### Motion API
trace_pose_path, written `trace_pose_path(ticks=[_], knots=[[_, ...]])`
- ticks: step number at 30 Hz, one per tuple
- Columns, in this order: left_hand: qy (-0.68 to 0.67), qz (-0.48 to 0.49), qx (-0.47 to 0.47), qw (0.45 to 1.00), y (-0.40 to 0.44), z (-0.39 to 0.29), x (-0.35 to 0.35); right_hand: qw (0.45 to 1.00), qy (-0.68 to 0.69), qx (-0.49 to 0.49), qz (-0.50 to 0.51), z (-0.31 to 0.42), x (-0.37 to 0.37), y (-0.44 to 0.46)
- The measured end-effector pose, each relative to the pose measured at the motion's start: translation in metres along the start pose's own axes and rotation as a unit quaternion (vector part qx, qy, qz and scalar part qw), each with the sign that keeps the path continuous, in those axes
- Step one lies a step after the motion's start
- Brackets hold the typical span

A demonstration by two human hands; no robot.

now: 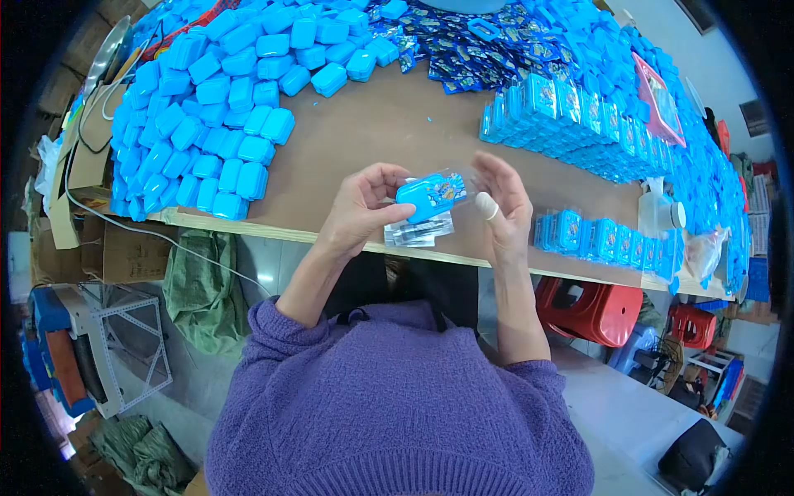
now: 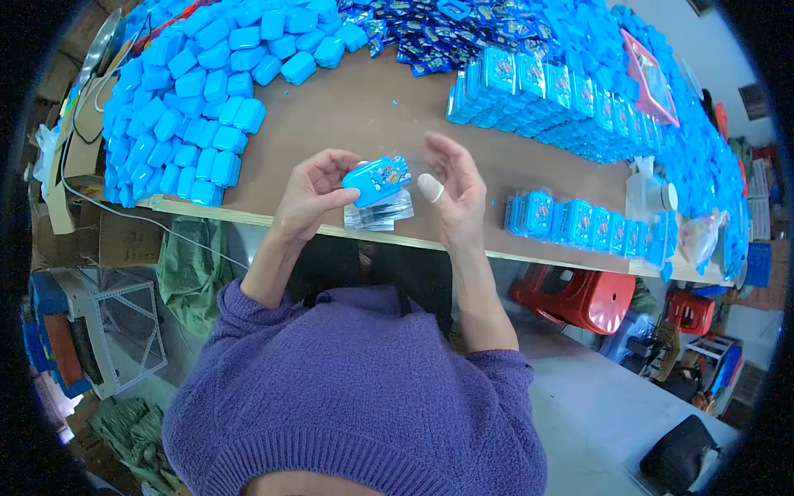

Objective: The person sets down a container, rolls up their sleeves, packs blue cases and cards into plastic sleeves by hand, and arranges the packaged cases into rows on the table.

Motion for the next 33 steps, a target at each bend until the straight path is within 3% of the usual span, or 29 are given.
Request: trace_pose_path(ticks=[3, 8, 11, 12, 15, 16, 18, 22, 26, 33], knots=[[-0.007, -0.013, -0.008, 1.000, 0.001, 0.000, -0.003, 0.997, -0.039, 0.069, 0.012, 0.005, -0.009, 0.001], [-0.005, -0.031, -0.019, 0.999, 0.003, 0.000, -0.009, 0.998, -0.033, 0.049, 0.002, 0.000, -0.014, -0.001], [-0.009, -0.041, -0.027, 0.999, 0.002, -0.001, -0.016, 0.992, 0.065, -0.093, -0.051, -0.016, -0.010, -0.009], [0.008, -0.037, -0.029, 0.999, 0.001, 0.000, -0.019, 0.992, 0.065, -0.090, -0.056, -0.015, -0.010, -0.010], [0.044, -0.023, -0.031, 0.998, 0.002, -0.002, -0.026, 0.970, 0.127, -0.209, 0.009, -0.014, -0.020, -0.015], [0.157, -0.025, -0.097, 0.983, 0.002, -0.013, -0.028, 0.970, 0.127, -0.208, 0.006, -0.011, -0.019, -0.014], [0.373, -0.031, -0.222, 0.900, -0.002, -0.032, -0.033, 0.956, 0.154, -0.250, 0.015, -0.009, -0.021, -0.015], [0.470, 0.036, -0.246, 0.847, 0.006, -0.037, -0.040, 0.932, 0.182, -0.311, 0.029, -0.016, -0.023, -0.030], [0.374, 0.087, -0.163, 0.909, 0.013, -0.030, -0.037, 0.929, 0.173, -0.325, 0.030, -0.019, -0.018, -0.041], [0.417, 0.075, -0.181, 0.887, 0.011, -0.023, -0.048, 0.935, 0.173, -0.311, -0.001, -0.011, -0.010, -0.039]])
Point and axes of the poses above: each hand's wrist, its own y-axis towards the middle knuckle, its own x-axis out of the back of the hand, z = x × y, the point moved 4 cm from there along y, towards the middle knuckle, and after that the axes turned 14 degrees about x, right-handed, at the moved point
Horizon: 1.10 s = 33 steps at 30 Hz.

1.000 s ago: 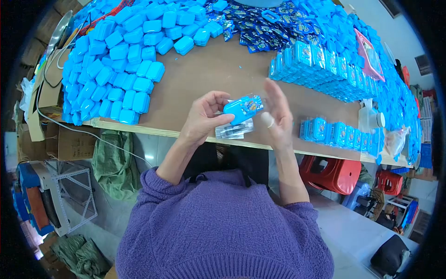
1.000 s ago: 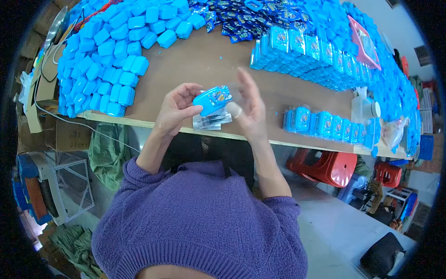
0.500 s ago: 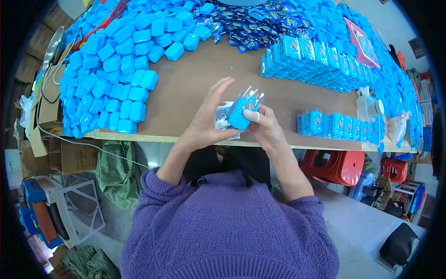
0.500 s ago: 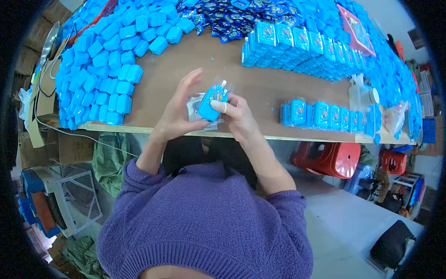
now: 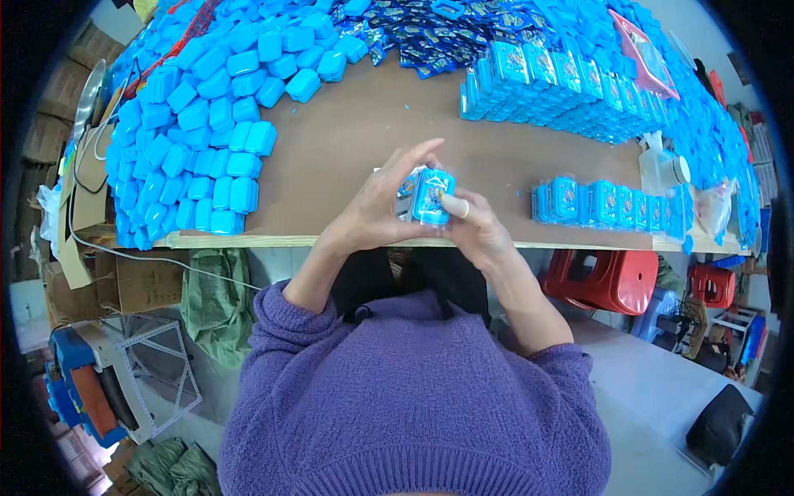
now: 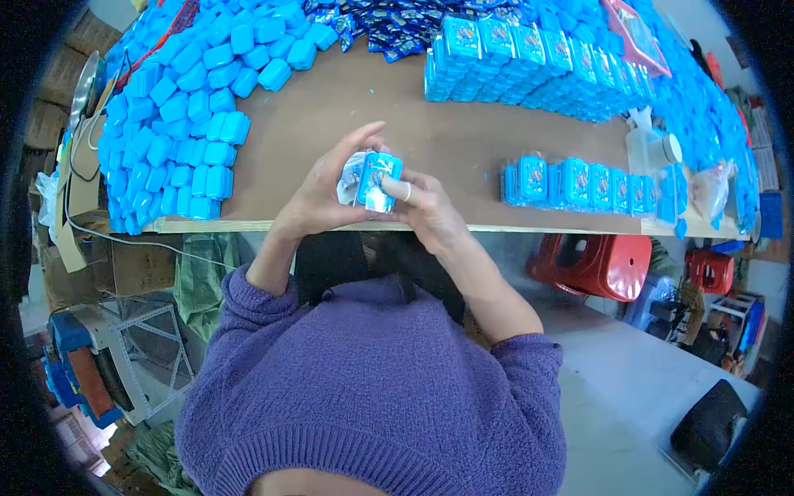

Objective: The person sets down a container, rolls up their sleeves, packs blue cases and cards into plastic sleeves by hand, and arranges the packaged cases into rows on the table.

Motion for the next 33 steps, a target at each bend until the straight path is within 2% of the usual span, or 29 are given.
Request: trace_pose_path(ticks=[10, 14, 17, 19, 21, 22, 24, 28, 33], knots=[[-0.084, -0.016, 0.002, 0.996, 0.007, -0.001, -0.017, 1.000, 0.012, 0.023, -0.006, 0.013, 0.014, -0.005], [-0.028, -0.021, -0.028, 0.999, 0.011, -0.013, -0.023, 0.999, -0.020, 0.033, -0.018, 0.013, 0.025, -0.007], [0.091, -0.020, -0.028, 0.995, 0.022, -0.027, -0.031, 0.997, 0.006, 0.066, -0.028, 0.018, 0.030, -0.015], [0.070, -0.025, -0.050, 0.996, 0.035, -0.036, -0.040, 0.994, 0.013, 0.094, -0.048, 0.024, 0.046, -0.032], [0.054, -0.067, -0.053, 0.995, 0.046, -0.041, -0.045, 0.995, 0.014, 0.071, 0.063, 0.013, 0.057, -0.050], [0.051, -0.063, -0.059, 0.995, 0.053, -0.045, -0.054, 0.995, 0.010, 0.076, 0.058, 0.010, 0.063, -0.058], [0.023, -0.062, -0.094, 0.993, 0.070, -0.057, -0.082, 0.985, -0.050, 0.008, 0.163, -0.003, 0.063, -0.074], [0.014, -0.070, -0.123, 0.990, 0.095, -0.070, -0.129, 0.986, -0.115, -0.014, 0.119, -0.012, 0.068, -0.087], [0.007, -0.076, -0.104, 0.992, 0.114, -0.063, -0.155, 0.990, -0.093, 0.007, 0.106, -0.008, 0.072, -0.092]])
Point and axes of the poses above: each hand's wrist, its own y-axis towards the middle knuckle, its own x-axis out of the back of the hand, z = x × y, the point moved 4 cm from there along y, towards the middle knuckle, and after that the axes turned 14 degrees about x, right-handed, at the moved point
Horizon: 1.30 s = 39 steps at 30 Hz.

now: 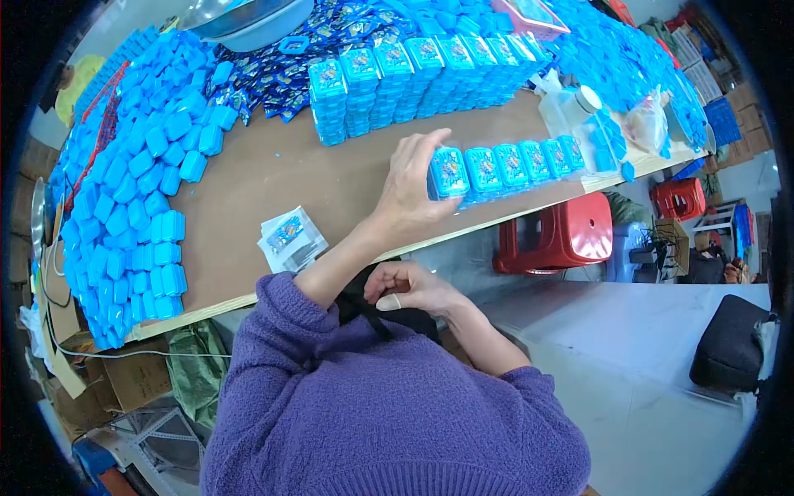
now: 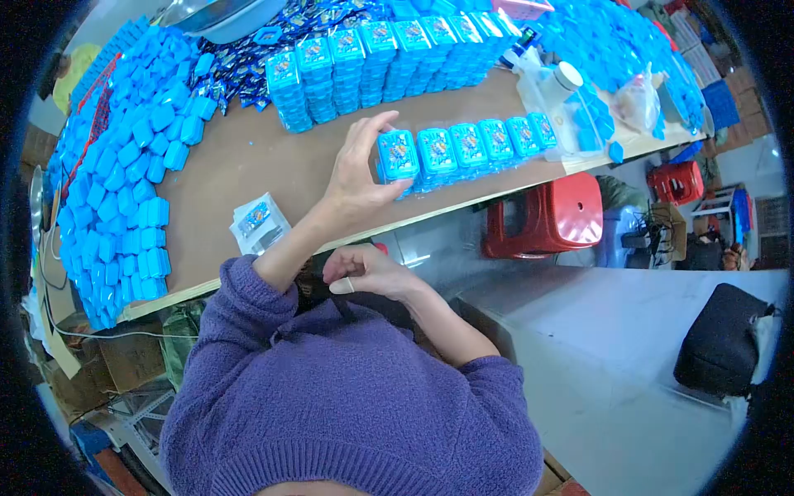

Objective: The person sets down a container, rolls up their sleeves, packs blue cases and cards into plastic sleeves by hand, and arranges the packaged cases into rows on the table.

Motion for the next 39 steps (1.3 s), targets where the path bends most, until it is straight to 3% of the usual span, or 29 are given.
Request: trace_pose_path(ticks=[5, 8, 11, 13, 14, 16, 17, 20, 21, 24, 25, 28, 33, 36, 37, 39], knots=[[0.020, 0.006, 0.018, 1.000, -0.001, 0.005, -0.008, 0.999, -0.035, 0.002, -0.004, 0.010, 0.002, -0.003], [-0.035, -0.020, -0.029, 0.999, -0.013, -0.001, 0.008, 0.998, -0.065, -0.017, 0.014, 0.012, -0.001, 0.005], [0.009, -0.035, 0.006, 0.999, -0.042, 0.010, 0.047, 0.997, -0.060, 0.036, -0.023, 0.009, 0.004, 0.022], [0.022, -0.037, 0.015, 0.999, -0.060, 0.017, 0.067, 0.950, -0.228, 0.140, -0.163, 0.016, 0.016, 0.039], [0.077, -0.057, 0.040, 0.995, -0.076, 0.028, 0.086, 0.951, -0.227, 0.139, -0.158, 0.017, 0.012, 0.053], [0.192, -0.081, 0.081, 0.975, -0.110, 0.044, 0.117, 0.797, -0.505, 0.277, -0.183, 0.035, -0.003, 0.083], [0.252, -0.086, 0.097, 0.959, -0.126, 0.049, 0.127, 0.797, -0.505, 0.277, -0.183, 0.032, -0.006, 0.095], [0.353, -0.027, 0.115, 0.928, -0.158, 0.054, 0.140, 0.625, -0.697, 0.327, -0.127, 0.021, -0.022, 0.122], [0.400, 0.002, 0.123, 0.908, -0.164, 0.058, 0.141, 0.624, -0.698, 0.327, -0.125, 0.017, -0.023, 0.126], [0.407, 0.021, 0.120, 0.905, -0.172, 0.066, 0.144, 0.792, -0.549, 0.216, -0.155, 0.002, -0.013, 0.137], [0.411, 0.032, 0.118, 0.904, -0.174, 0.067, 0.144, 0.791, -0.553, 0.214, -0.152, 0.000, -0.013, 0.138], [0.408, 0.039, 0.105, 0.906, -0.175, 0.071, 0.143, 0.858, -0.446, 0.193, -0.167, -0.005, -0.010, 0.141], [0.411, 0.055, 0.099, 0.905, -0.176, 0.074, 0.144, 0.815, -0.518, 0.226, -0.130, -0.004, -0.002, 0.142], [0.414, 0.055, 0.098, 0.903, -0.175, 0.073, 0.145, 0.792, -0.529, 0.244, -0.182, 0.011, 0.002, 0.137], [0.415, 0.055, 0.095, 0.903, -0.174, 0.073, 0.144, 0.791, -0.530, 0.245, -0.182, 0.017, 0.003, 0.136], [0.403, 0.033, 0.096, 0.910, -0.171, 0.072, 0.146, 0.844, -0.445, 0.222, -0.202, 0.028, 0.010, 0.132]])
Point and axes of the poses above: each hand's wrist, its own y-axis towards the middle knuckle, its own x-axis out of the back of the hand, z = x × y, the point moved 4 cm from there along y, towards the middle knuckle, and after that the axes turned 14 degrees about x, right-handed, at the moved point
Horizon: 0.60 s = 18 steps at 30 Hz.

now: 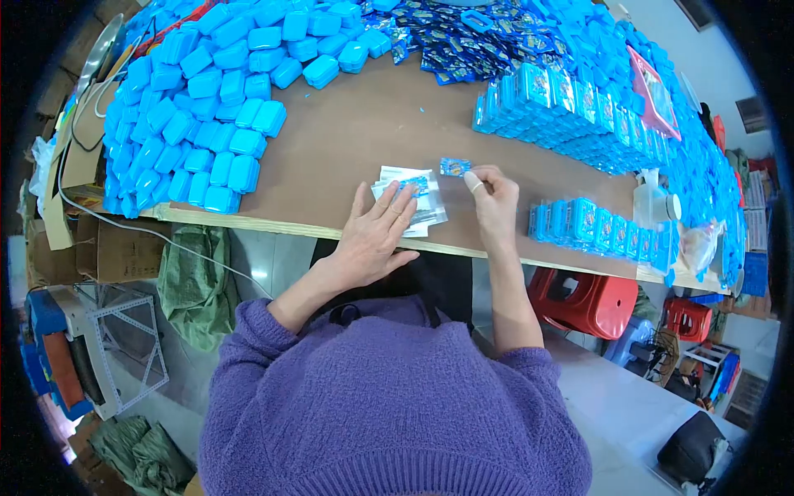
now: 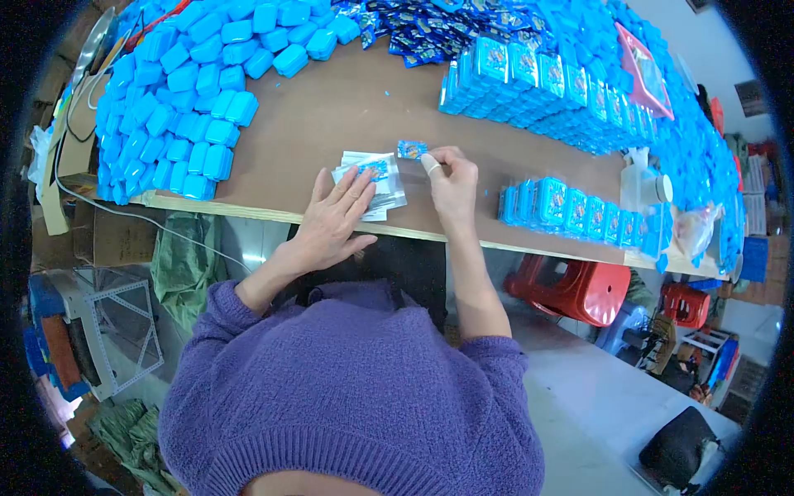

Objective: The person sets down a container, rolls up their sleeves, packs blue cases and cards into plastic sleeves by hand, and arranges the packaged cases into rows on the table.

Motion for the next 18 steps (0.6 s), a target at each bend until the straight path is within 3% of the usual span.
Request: trace_pose_path(ticks=[3, 6, 7, 10, 15, 18], knots=[[-0.028, -0.035, 0.021, 0.999, 0.009, -0.002, 0.010, 0.996, 0.091, -0.025, -0.003, 0.016, 0.007, 0.004], [-0.273, -0.159, 0.149, 0.937, 0.031, 0.001, 0.031, 0.981, 0.192, -0.018, 0.010, 0.038, 0.000, 0.003], [-0.271, -0.161, 0.151, 0.937, 0.035, 0.003, 0.030, 0.977, 0.209, -0.028, 0.019, 0.044, -0.004, 0.001], [-0.572, 0.000, 0.218, 0.791, 0.047, 0.016, 0.004, 0.967, 0.247, -0.044, 0.038, 0.050, -0.012, 0.002], [-0.599, -0.006, 0.240, 0.764, 0.045, 0.022, 0.000, 0.941, 0.323, -0.081, 0.065, 0.044, -0.019, -0.001], [-0.715, 0.058, 0.212, 0.664, 0.046, 0.020, 0.007, 0.920, 0.361, -0.133, 0.073, 0.038, -0.020, -0.002]])
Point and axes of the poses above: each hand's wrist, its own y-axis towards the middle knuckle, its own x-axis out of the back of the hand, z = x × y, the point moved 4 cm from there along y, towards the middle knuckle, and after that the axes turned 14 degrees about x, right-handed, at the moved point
